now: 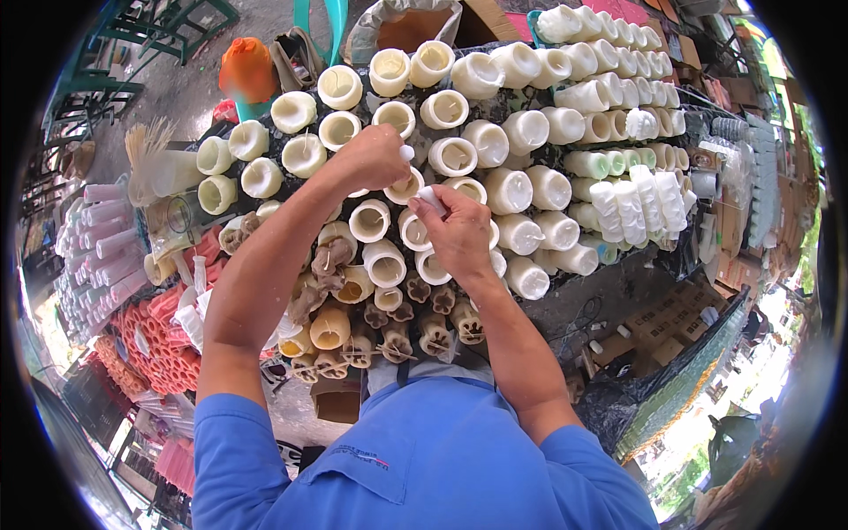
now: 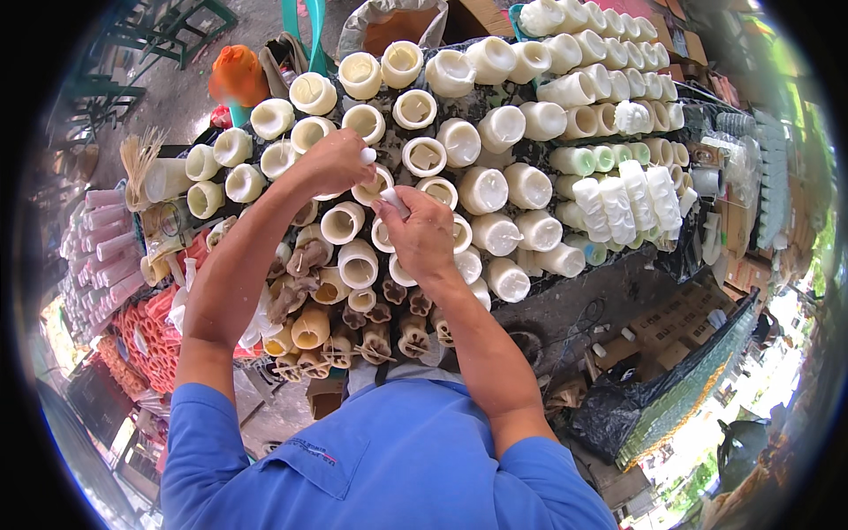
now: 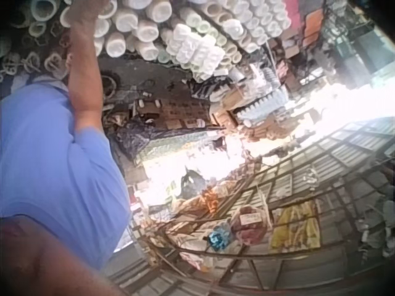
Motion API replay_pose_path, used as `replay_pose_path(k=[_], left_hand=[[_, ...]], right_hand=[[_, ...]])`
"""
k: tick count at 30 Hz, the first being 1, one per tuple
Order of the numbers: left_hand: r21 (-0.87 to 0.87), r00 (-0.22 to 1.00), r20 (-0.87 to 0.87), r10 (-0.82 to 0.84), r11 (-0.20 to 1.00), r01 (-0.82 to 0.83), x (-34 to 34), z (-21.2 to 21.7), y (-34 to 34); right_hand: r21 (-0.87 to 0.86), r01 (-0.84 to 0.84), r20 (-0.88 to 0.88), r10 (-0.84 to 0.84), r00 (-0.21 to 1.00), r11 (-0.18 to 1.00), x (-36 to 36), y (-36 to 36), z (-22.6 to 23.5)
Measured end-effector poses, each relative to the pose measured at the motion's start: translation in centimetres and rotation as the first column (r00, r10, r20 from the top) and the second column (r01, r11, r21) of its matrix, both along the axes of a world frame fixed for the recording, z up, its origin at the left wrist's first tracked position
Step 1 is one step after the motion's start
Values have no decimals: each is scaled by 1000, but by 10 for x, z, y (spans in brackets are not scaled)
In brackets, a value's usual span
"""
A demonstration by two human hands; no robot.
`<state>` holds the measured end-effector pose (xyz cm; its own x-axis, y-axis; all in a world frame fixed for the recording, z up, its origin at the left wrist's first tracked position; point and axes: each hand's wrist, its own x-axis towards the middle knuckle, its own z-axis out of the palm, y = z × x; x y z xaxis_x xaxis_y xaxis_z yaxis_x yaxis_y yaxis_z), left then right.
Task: The person repeatedly picks white cylindrical candle bodies and inserts wicks into their centers. They handle the items one at a time, placing each prepared candle into a dense array of similar units on a table.
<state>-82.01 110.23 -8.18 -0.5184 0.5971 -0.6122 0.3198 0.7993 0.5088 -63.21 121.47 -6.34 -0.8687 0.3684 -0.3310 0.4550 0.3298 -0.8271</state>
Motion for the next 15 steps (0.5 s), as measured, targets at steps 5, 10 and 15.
replay_pose_path(k=[5,10,15], left_hand=[[-2,999,-31,14,1000,-14,2,0,-2],[46,999,-18,39,998,-39,13,7,-14],[56,999,-8,50,997,-49,19,7,-15]], right_hand=[[141,-9,-123,26,992,990,6,3,1],[326,-68,-154,124,980,943,0,-5,-8],[367,-57,-327,186,926,928,-14,-9,-30]])
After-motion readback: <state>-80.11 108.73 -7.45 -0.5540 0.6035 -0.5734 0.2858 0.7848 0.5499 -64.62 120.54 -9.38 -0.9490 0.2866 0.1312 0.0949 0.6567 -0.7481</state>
